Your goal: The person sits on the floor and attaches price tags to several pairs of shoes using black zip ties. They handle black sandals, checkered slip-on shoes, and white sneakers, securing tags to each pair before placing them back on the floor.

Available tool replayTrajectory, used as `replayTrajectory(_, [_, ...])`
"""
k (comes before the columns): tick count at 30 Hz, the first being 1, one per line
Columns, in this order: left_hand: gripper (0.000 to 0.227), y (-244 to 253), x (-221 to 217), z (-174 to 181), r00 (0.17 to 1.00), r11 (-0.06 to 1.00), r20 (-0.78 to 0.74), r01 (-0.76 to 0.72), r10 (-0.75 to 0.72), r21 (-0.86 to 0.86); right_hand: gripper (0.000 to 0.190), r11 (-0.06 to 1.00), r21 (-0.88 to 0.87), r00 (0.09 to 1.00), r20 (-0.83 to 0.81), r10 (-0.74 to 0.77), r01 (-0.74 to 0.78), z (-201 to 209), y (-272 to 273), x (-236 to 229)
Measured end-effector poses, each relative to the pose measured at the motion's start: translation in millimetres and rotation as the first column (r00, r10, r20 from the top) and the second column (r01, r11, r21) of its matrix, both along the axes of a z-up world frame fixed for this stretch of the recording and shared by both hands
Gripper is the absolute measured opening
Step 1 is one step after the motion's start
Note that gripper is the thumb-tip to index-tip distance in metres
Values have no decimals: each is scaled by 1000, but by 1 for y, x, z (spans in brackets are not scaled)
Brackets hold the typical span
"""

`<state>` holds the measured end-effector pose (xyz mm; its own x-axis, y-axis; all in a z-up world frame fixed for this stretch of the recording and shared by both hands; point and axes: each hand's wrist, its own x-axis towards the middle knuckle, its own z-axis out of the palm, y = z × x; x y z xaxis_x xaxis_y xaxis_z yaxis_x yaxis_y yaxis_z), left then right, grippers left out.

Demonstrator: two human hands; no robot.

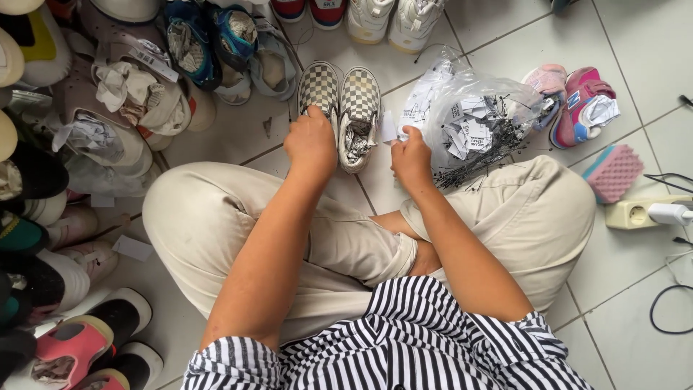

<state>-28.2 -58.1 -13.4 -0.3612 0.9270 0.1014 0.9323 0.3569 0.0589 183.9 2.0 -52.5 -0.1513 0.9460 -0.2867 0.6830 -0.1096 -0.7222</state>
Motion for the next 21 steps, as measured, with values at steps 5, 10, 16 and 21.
replayTrajectory(5, [32, -6, 0, 15, 995, 990, -96, -23, 37, 139, 54, 984, -7, 936, 309, 171, -177, 36, -12, -22])
replayTrajectory(10, [30, -1, -7, 15, 998, 999, -39, -41, 42, 19, 34, 985, 50, 914, 384, 132, -163, 10, -2, -20])
replayTrajectory(16, [31, 2, -13, -8, 998, 998, 55, -41, 43, -49, 12, 982, 181, 970, 242, 2, -47, 9, 0, -14])
replayTrajectory(21, [26, 5, -17, -2, 973, 985, 215, -54, 89, -166, 12, 947, 320, 986, 144, -85, 35, 35, -22, -19])
